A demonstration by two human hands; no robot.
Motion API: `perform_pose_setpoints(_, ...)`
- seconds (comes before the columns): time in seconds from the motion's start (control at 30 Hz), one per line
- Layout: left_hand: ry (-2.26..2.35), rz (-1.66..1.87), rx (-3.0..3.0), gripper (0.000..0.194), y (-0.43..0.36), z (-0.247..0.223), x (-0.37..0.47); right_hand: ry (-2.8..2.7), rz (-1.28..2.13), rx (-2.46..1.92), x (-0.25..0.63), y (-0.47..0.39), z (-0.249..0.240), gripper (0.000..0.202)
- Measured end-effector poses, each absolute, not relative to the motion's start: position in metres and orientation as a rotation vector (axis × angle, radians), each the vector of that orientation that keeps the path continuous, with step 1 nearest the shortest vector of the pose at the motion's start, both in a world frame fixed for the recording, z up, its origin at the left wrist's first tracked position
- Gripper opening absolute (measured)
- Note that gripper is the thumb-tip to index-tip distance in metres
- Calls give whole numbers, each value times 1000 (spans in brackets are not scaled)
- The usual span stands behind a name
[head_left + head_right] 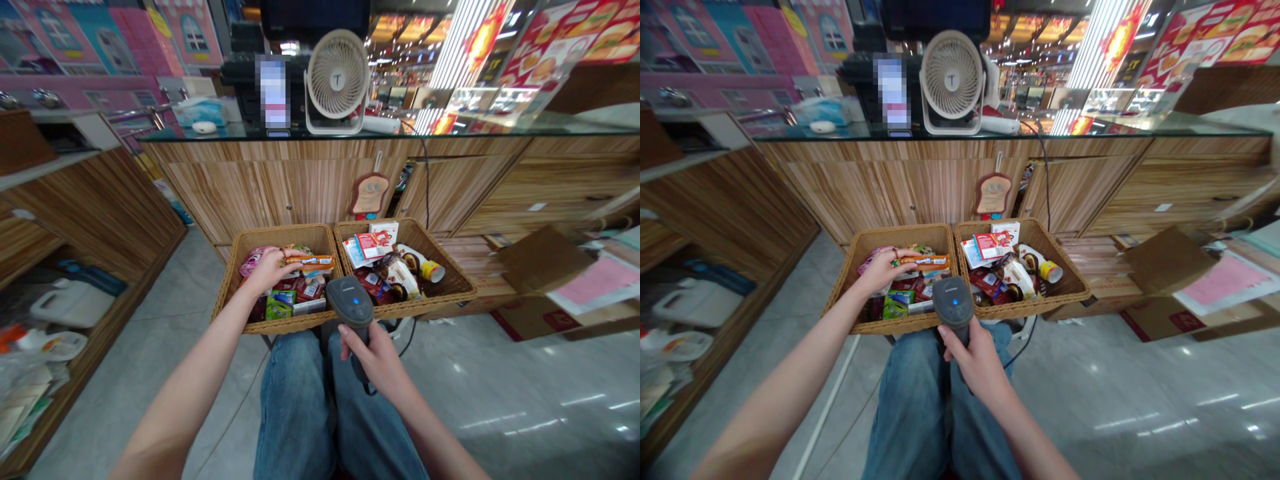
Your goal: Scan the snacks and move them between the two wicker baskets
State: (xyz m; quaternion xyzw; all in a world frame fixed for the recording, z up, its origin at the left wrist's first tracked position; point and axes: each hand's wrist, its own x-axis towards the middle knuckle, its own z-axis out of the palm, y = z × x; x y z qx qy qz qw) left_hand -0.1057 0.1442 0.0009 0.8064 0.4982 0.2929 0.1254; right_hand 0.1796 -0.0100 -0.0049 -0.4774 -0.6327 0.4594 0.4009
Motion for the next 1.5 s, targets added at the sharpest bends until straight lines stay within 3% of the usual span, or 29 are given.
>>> perform_pose_setpoints(0.17,1546,775,2371,36,146,10,-98,-1584,1131,-1210,198,-23,-6,50)
perform_pose_setpoints(0.6,1222,875,2600,22,135,64,-25,-1535,1083,-1265,215,-34,-3,58)
perform_pose_setpoints(0.87,1204,804,2611,29,137,37,12,-1550,1088,-1251,215,-37,0,59)
perform_pose_setpoints(1.1,1709,741,2487,39,146,17,-48,-1528,1112,-1266,220,-36,-1,59)
perform_pose_setpoints(1.27,2239,482,2344,60,151,-1,-114,-1528,1125,-1256,216,-36,-4,58)
perform_pose_setpoints(1.5,2266,-40,2182,57,150,-14,-139,-1515,1136,-1260,215,-37,-5,59)
